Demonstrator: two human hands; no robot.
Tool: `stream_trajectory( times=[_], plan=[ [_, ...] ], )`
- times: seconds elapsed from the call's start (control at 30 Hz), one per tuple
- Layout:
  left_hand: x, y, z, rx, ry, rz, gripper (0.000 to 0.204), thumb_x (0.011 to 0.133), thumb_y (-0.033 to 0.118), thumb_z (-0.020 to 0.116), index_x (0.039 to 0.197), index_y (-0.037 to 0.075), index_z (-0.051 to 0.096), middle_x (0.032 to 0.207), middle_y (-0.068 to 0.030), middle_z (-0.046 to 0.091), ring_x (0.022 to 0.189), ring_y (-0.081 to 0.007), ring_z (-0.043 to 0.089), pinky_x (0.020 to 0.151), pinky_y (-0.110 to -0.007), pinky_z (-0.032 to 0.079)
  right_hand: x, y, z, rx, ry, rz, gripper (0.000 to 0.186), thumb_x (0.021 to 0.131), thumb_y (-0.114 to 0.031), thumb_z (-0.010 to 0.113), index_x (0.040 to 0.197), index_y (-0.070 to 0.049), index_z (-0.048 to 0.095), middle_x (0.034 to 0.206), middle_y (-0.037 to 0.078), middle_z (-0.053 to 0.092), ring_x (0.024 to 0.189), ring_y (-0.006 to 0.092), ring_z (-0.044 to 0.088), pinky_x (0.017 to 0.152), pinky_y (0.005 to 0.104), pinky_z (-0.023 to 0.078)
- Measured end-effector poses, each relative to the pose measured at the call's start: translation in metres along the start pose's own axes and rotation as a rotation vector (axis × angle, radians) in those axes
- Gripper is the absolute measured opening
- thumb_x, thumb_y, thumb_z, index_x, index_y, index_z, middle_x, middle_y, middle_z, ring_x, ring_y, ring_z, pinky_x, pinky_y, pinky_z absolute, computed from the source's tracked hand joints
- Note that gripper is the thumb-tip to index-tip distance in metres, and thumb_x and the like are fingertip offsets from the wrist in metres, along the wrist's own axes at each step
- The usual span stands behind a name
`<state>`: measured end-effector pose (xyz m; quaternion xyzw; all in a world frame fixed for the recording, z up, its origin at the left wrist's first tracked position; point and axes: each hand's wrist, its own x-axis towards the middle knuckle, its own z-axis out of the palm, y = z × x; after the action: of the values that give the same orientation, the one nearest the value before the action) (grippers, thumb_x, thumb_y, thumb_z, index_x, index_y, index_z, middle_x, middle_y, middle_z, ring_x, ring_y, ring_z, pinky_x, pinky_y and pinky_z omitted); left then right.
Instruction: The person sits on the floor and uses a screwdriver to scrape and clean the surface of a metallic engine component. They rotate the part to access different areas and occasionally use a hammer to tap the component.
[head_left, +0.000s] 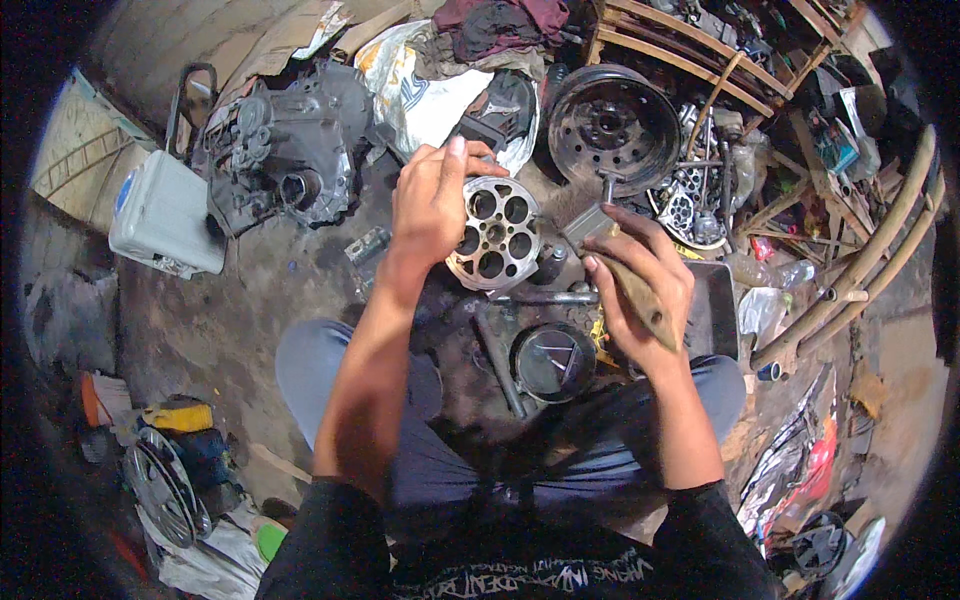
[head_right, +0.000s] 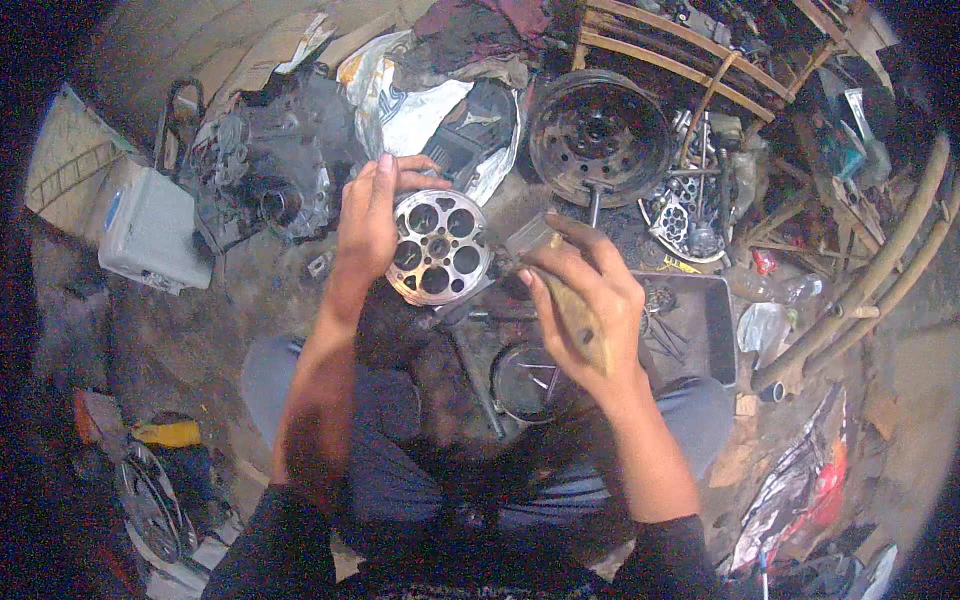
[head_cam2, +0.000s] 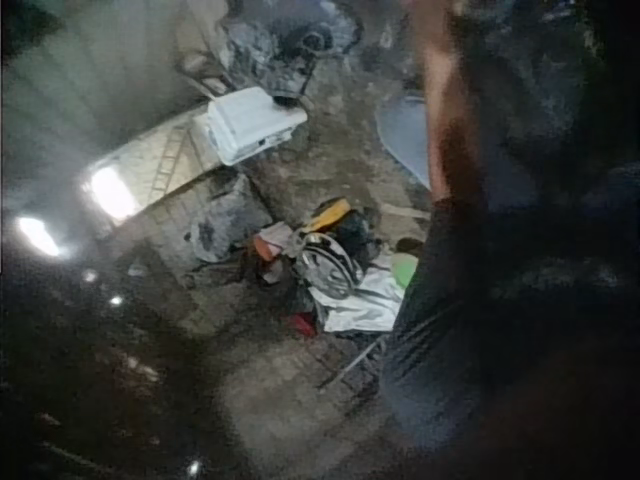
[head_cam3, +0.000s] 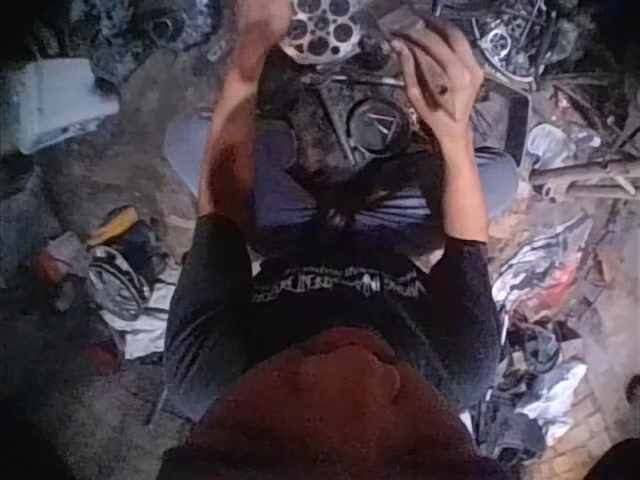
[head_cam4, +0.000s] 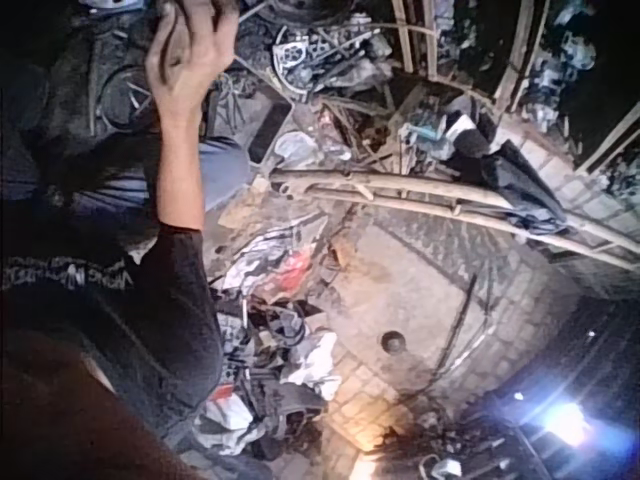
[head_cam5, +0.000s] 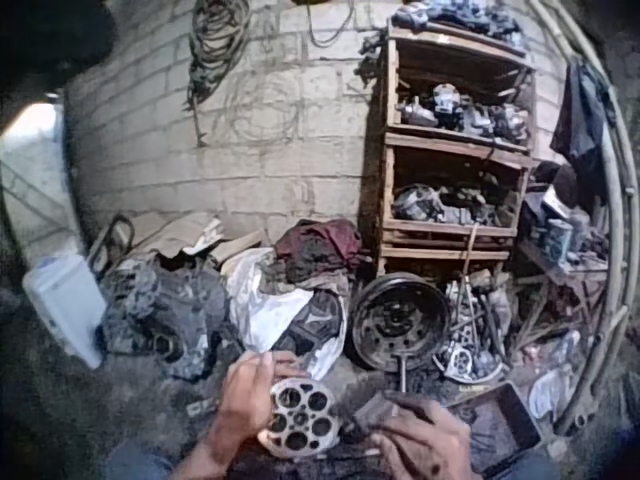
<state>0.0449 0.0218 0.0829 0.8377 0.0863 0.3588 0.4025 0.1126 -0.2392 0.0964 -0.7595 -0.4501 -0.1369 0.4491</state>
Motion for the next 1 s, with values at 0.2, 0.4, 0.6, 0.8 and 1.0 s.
stream_trajectory(
  times=[0.2,0.4,0.6,0.8,1.0],
  plan=[
    [0.001,-0.012,0.005,-0.094,-0.041,-0.035,0.08,0.118,0.039,0.017,0.096,0.007,0.087,0.114,-0.0099,0.081,0.11,-0.0349,0.066,0.106,-0.043,0.049,-0.009,-0.001,0.017,0.311,-0.284,-0.001,0.027,0.083,-0.007,0.088,0.109,-0.008,0.08,0.121,0.016,0.075,0.112,0.0331,0.074,0.095,0.0395,0.059],
    [-0.001,-0.009,0.005,-0.111,-0.08,-0.051,0.088,0.117,0.047,0.011,0.095,0.009,0.087,0.117,-0.0108,0.08,0.117,-0.0352,0.064,0.111,-0.042,0.046,0.023,0.005,-0.006,-0.004,0.062,-0.024,0.019,0.086,-0.004,0.084,0.104,-0.006,0.081,0.133,0.021,0.072,0.115,0.0343,0.074,0.098,0.0431,0.059],
    [-0.002,-0.014,0.004,-0.15,-0.092,0.003,0.095,0.115,0.052,0.001,0.103,0.007,0.083,0.112,-0.0154,0.079,0.115,-0.0384,0.067,0.114,-0.042,0.044,0.013,0.0,0.013,0.251,-0.179,0.0,0.018,0.087,-0.006,0.085,0.105,-0.005,0.081,0.123,0.017,0.076,0.116,0.0355,0.074,0.098,0.0404,0.057],
    [-0.004,-0.018,0.002,-0.303,-0.072,-0.128,0.111,0.108,0.072,-0.004,0.12,-0.004,0.076,0.118,-0.0179,0.077,0.119,-0.03,0.07,0.112,-0.041,0.047,0.018,-0.007,0.006,0.13,-0.082,-0.068,0.016,0.087,-0.007,0.084,0.103,-0.007,0.081,0.126,0.019,0.074,0.113,0.0364,0.074,0.1,0.0422,0.057],
    [-0.005,-0.024,0.013,-0.488,-0.058,-0.137,0.105,0.107,0.073,-0.004,0.133,-0.001,0.065,0.116,-0.0181,0.078,0.115,-0.0276,0.072,0.109,-0.039,0.049,0.029,0.001,0.015,-0.007,0.063,-0.078,0.016,0.088,-0.003,0.079,0.104,-0.004,0.08,0.126,0.021,0.073,0.108,0.0376,0.075,0.093,0.0421,0.06]
  ],
)
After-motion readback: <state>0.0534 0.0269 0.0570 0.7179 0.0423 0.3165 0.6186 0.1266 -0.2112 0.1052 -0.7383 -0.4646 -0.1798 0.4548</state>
